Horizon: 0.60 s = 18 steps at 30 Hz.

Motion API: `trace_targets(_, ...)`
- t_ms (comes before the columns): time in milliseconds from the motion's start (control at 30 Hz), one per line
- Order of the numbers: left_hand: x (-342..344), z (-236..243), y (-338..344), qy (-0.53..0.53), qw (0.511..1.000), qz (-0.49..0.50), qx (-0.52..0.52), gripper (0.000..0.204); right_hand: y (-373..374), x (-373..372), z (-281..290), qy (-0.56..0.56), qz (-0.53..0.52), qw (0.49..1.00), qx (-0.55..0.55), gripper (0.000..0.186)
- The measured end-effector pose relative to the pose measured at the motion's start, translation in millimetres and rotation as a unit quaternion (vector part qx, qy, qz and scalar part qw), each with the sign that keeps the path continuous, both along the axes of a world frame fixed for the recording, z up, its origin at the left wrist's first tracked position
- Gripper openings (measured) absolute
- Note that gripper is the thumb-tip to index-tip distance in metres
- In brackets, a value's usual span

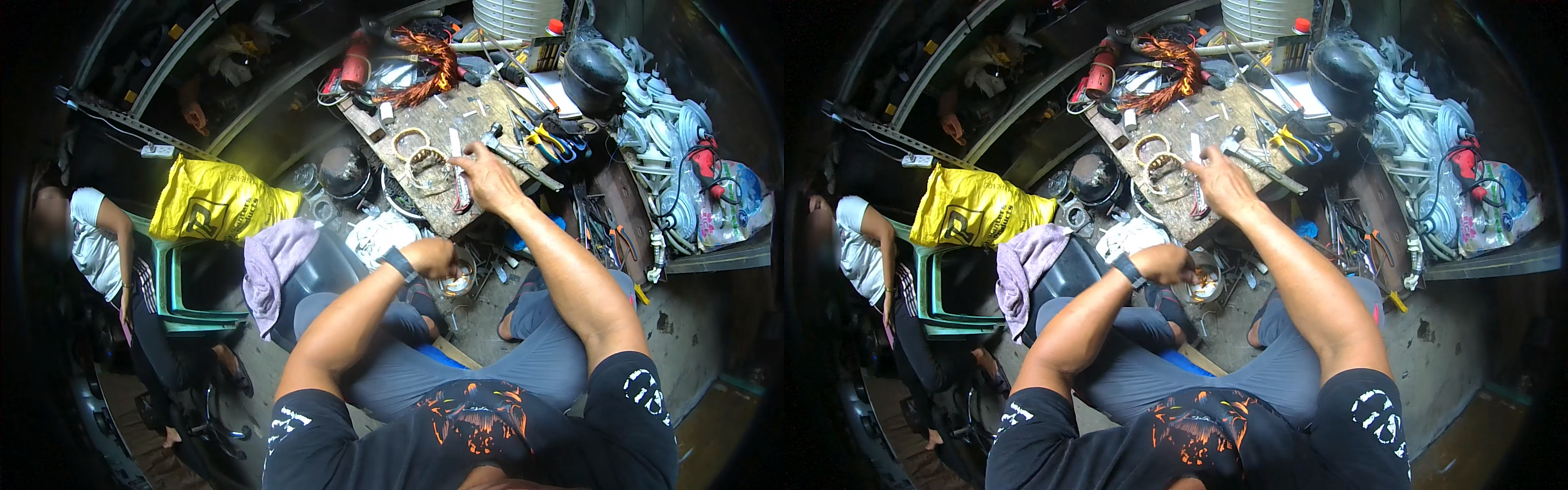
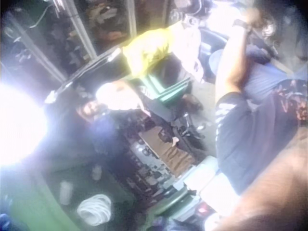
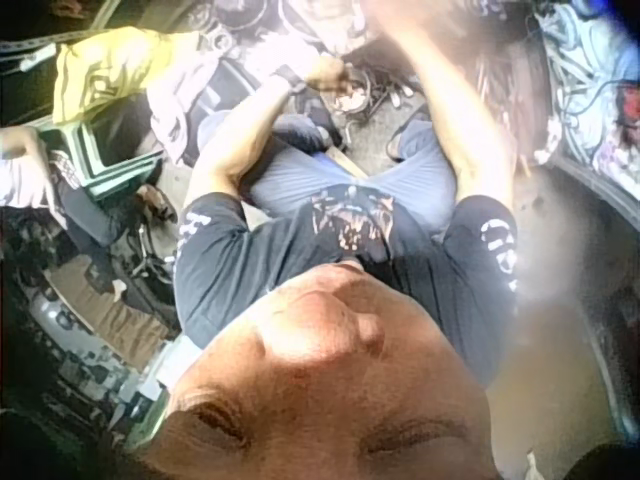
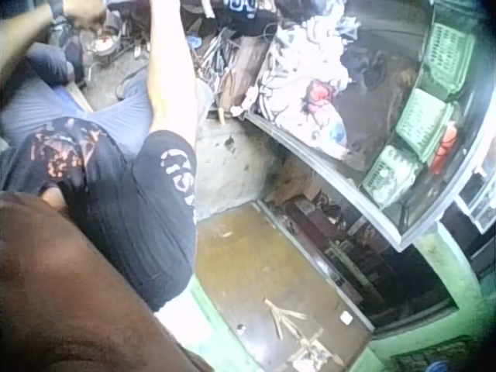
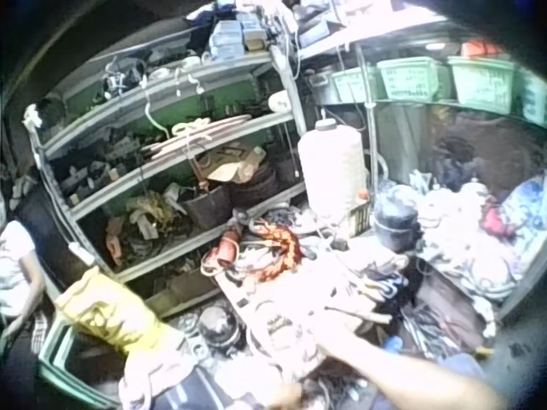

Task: The person is repairing a component of an electric motor by hand. They use a small blade to scrape and clean individual copper-colored segments on a circular metal part, handling it by turning it over to work on different sides while seated at a workbench.

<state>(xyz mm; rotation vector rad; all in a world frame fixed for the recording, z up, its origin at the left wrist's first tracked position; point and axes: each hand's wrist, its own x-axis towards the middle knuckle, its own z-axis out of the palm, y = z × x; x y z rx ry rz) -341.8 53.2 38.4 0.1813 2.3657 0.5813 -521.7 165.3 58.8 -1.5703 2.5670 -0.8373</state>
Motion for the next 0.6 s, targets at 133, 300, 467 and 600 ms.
trace_targets(133, -19, 64, -59, 0.257, 0.934, 0.225, -0.108, 0.022, -10, 6, -16, 0.066, 0.042, 0.997, -0.010, 0.042)
trace_targets(300, -21, 22, -94, 0.436, 0.860, 0.205, -0.169, 0.054, -26, 1, -19, -0.027, 0.033, 0.997, -0.071, 0.017)
trace_targets(467, -32, 23, -87, 0.466, 0.848, 0.250, 0.007, 0.029, -30, -4, 7, -0.154, -0.013, 0.978, -0.143, 0.014)
trace_targets(600, -42, 48, -77, 0.324, 0.758, 0.425, 0.375, 0.025, -16, -27, 22, -0.442, -0.018, 0.876, -0.191, 0.015)
